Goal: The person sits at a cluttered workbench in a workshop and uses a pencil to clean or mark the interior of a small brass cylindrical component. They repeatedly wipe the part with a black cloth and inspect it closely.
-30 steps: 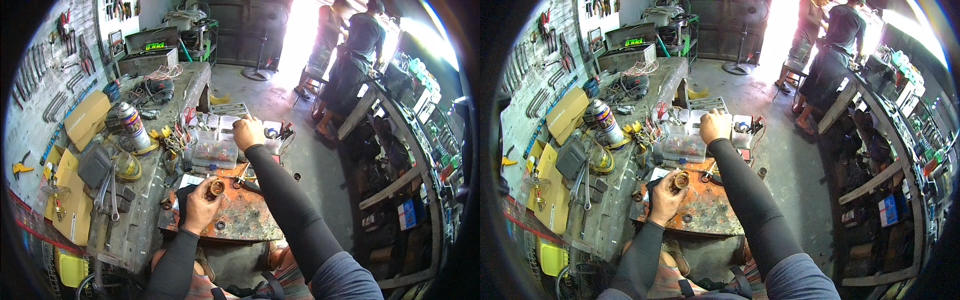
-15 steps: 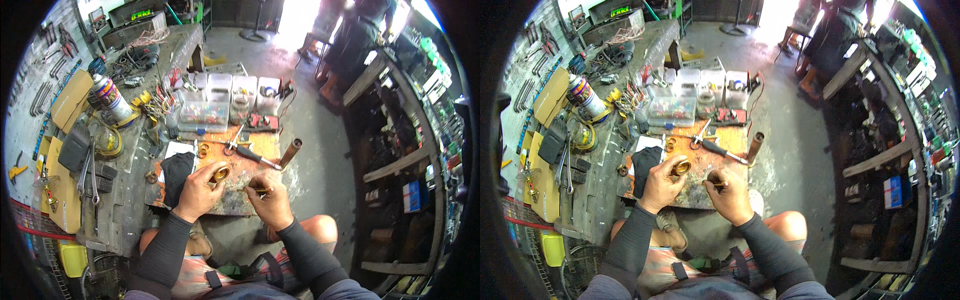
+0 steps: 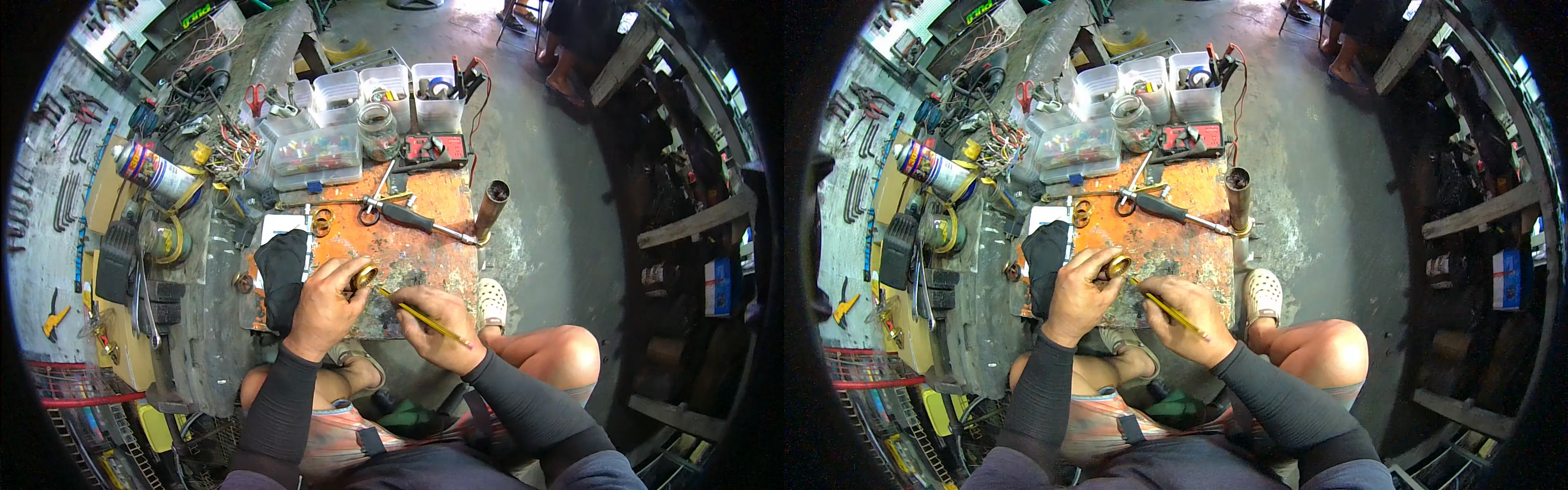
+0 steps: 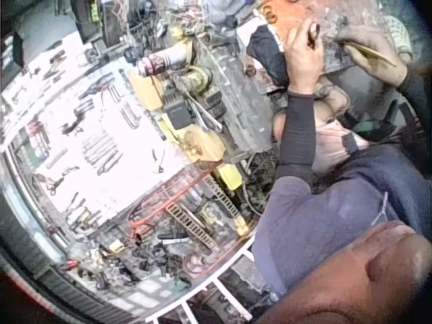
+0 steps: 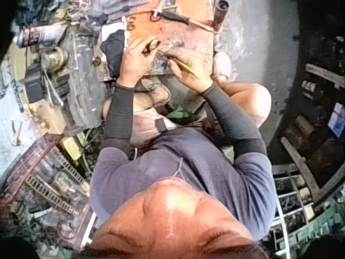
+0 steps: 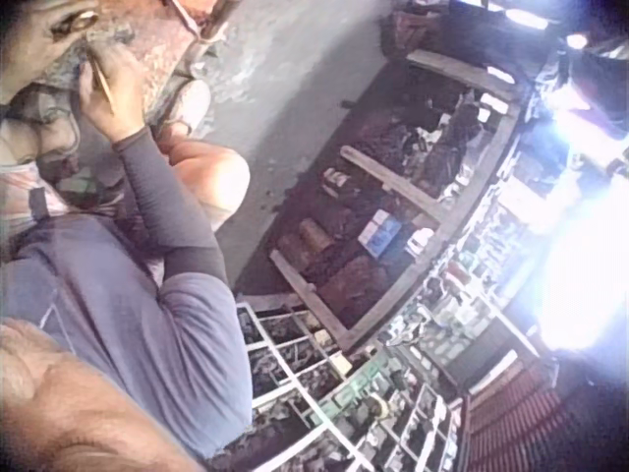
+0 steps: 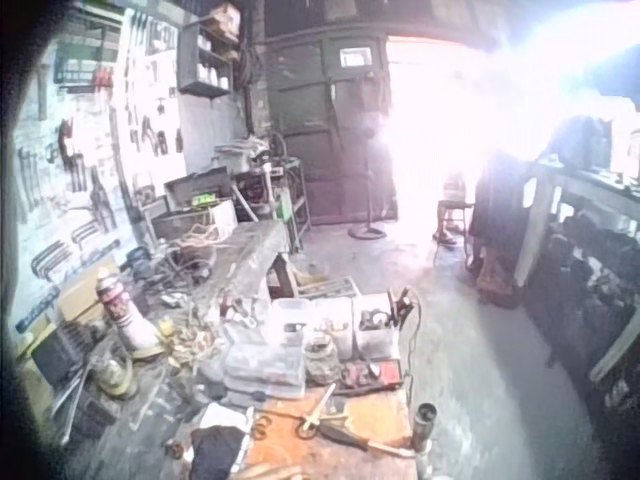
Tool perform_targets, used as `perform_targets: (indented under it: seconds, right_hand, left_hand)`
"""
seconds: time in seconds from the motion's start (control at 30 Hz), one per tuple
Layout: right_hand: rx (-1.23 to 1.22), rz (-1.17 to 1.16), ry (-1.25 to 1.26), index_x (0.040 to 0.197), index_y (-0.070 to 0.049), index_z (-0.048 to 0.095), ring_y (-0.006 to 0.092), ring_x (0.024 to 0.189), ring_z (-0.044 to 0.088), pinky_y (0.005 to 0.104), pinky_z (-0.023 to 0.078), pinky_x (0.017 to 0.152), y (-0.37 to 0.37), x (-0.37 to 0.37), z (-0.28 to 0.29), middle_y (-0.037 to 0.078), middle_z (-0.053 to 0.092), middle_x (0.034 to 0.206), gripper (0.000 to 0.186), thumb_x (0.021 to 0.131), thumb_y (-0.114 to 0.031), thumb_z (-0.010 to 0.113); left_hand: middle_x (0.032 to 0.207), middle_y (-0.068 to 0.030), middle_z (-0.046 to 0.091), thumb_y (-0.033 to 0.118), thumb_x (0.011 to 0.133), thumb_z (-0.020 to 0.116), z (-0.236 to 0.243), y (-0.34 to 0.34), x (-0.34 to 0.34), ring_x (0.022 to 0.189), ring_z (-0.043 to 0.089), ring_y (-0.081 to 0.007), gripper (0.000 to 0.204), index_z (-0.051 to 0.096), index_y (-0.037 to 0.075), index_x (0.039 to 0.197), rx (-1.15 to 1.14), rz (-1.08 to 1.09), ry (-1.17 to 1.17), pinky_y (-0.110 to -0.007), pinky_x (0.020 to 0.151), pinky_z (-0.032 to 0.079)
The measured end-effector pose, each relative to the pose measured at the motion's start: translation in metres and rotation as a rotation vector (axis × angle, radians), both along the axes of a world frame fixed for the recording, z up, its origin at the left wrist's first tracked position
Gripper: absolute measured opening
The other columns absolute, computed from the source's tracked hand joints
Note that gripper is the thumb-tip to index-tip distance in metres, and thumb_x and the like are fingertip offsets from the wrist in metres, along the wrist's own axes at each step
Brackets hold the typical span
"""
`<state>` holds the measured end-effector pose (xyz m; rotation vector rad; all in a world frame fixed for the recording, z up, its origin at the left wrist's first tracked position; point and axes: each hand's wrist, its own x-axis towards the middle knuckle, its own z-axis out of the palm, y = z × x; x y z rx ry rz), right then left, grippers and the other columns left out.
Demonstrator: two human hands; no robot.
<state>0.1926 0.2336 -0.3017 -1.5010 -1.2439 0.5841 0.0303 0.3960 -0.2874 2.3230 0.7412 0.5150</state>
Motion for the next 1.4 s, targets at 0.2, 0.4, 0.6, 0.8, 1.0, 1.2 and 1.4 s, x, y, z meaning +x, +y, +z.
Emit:
perform_targets:
  seconds: [0.2,0.4,0.6,0.8,1.0,1.2,1.4]
  right_hand:
    - [-0.007,0.043,-0.013,0.125,-0.003,0.077,0.0389,0.099,0.078,0.0442,0.063,0.089,0.001,-0.002,0.000,0.020,0.079,0.110,0.032,0.093,-0.001,0.073]
    - [-0.080,0.043,0.004,0.128,-0.002,0.074,0.0429,0.099,0.077,0.0493,0.062,0.088,0.003,-0.007,0.005,0.023,0.078,0.104,0.034,0.095,-0.007,0.071]
    - [0.089,0.015,-0.028,0.123,-0.002,0.072,0.0427,0.109,0.073,0.0486,0.060,0.096,0.009,0.000,0.009,0.023,0.073,0.117,0.032,0.092,-0.003,0.071]
    - [-0.175,-0.163,-0.393,0.114,-0.003,0.077,0.0435,0.103,0.071,0.0532,0.057,0.090,0.041,0.023,0.036,0.022,0.072,0.103,0.025,0.090,-0.006,0.071]
    - [-0.333,-0.231,-0.436,0.113,-0.005,0.083,0.0426,0.099,0.075,0.0517,0.059,0.089,0.078,0.009,0.014,0.020,0.076,0.103,0.024,0.092,-0.015,0.081]
    - [-0.350,-0.266,-0.553,0.108,-0.002,0.083,0.0417,0.095,0.075,0.0506,0.060,0.087,0.087,0.000,-0.004,0.021,0.075,0.101,0.021,0.094,-0.016,0.079]
    - [-0.421,-0.238,-0.597,0.102,-0.003,0.080,0.0431,0.095,0.073,0.0524,0.059,0.087,0.093,-0.003,0.005,0.019,0.072,0.098,0.014,0.094,-0.014,0.076]
  left_hand:
    - [0.116,-0.0182,0.074,0.002,0.089,0.083,0.007,0.005,0.000,0.105,0.075,-0.0380,0.046,0.076,0.001,0.134,-0.040,-0.019,0.079,-0.044,0.092,0.061]
    - [0.110,-0.0182,0.071,0.003,0.089,0.083,0.010,0.005,-0.003,0.100,0.075,-0.0373,0.045,0.076,0.001,0.133,-0.059,0.001,0.079,-0.044,0.088,0.061]
    - [0.108,-0.0194,0.071,0.000,0.089,0.083,0.011,0.010,-0.011,0.093,0.077,-0.0341,0.048,0.073,0.001,0.136,-0.200,-0.019,0.061,-0.042,0.081,0.062]
    - [0.113,-0.0145,0.079,-0.006,0.091,0.082,0.009,0.014,-0.016,0.099,0.081,-0.0173,0.043,0.073,-0.001,0.132,-0.309,0.079,0.008,-0.031,0.078,0.066]
    - [0.119,-0.0163,0.081,-0.010,0.090,0.080,-0.001,0.018,-0.023,0.106,0.082,-0.0216,0.046,0.072,-0.002,0.134,-0.269,0.031,-0.063,-0.033,0.089,0.068]
    - [0.116,-0.0161,0.081,-0.009,0.089,0.080,0.000,0.024,-0.028,0.103,0.083,-0.0210,0.046,0.073,-0.002,0.134,-0.250,-0.025,-0.037,-0.033,0.087,0.068]
    - [0.111,-0.0152,0.083,-0.006,0.087,0.082,0.000,0.024,-0.028,0.092,0.082,-0.0192,0.047,0.074,-0.002,0.133,-0.266,0.002,-0.020,-0.033,0.083,0.066]
